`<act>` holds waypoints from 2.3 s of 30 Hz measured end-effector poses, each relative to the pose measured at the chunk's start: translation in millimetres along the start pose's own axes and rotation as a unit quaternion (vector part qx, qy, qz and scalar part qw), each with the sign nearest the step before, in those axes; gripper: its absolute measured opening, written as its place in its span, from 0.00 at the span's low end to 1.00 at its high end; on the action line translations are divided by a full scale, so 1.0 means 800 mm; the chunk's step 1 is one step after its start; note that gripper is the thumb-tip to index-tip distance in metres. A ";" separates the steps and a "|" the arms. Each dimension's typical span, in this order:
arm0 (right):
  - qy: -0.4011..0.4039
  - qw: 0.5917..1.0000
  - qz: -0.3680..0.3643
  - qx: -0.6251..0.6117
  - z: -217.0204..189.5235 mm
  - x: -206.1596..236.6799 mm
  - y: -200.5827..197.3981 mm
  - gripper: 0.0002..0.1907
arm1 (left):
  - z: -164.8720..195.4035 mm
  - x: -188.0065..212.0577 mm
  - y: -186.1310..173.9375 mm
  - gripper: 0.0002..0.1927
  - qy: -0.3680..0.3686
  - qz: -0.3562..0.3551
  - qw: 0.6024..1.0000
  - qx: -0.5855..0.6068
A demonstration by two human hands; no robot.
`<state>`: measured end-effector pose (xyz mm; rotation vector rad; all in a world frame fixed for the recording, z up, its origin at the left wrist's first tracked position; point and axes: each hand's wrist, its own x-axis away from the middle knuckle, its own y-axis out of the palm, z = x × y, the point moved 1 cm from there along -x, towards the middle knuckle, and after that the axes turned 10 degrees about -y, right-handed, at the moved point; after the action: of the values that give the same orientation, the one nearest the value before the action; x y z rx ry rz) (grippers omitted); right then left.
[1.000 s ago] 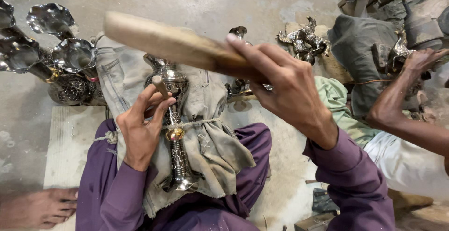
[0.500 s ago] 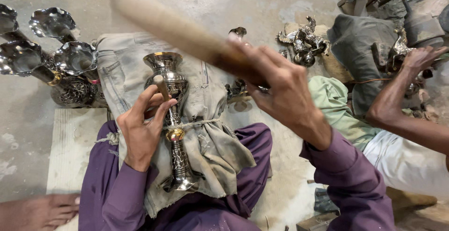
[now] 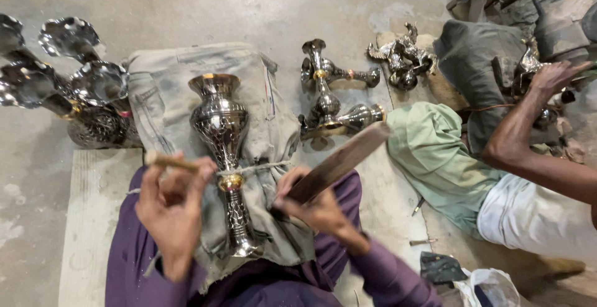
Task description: The person sits on the floor with an ornate silver vase resting on a cloth pad on their lap. They hold a small punch against the vase surface and strike it with a wooden mallet, repositioning the punch repeatedly to work the metal, then set the mallet down at the end.
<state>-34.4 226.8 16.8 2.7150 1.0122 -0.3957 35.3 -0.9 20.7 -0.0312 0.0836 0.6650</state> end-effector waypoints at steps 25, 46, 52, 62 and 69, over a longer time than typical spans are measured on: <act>-0.127 0.861 -0.193 0.453 -0.038 0.043 0.078 0.20 | -0.065 0.055 0.022 0.24 -0.076 0.042 0.966 0.243; -0.016 0.946 0.013 0.325 -0.030 -0.020 -0.056 0.27 | -0.015 -0.036 0.033 0.21 0.095 -0.032 0.994 -0.034; -0.091 0.751 -0.104 0.646 -0.097 -0.077 -0.076 0.38 | -0.019 -0.037 0.033 0.22 0.099 -0.034 0.993 -0.048; -0.209 0.659 -0.161 0.704 -0.140 -0.123 -0.071 0.36 | -0.023 -0.035 0.035 0.23 0.122 -0.020 0.989 -0.077; -0.260 0.586 -0.167 0.749 -0.170 -0.133 -0.049 0.28 | -0.021 -0.034 0.037 0.22 0.117 -0.015 0.990 -0.072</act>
<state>-114.6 231.0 174.9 2.7707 1.1884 -3.1105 -5.4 4.2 6.0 -0.2487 0.2606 0.6337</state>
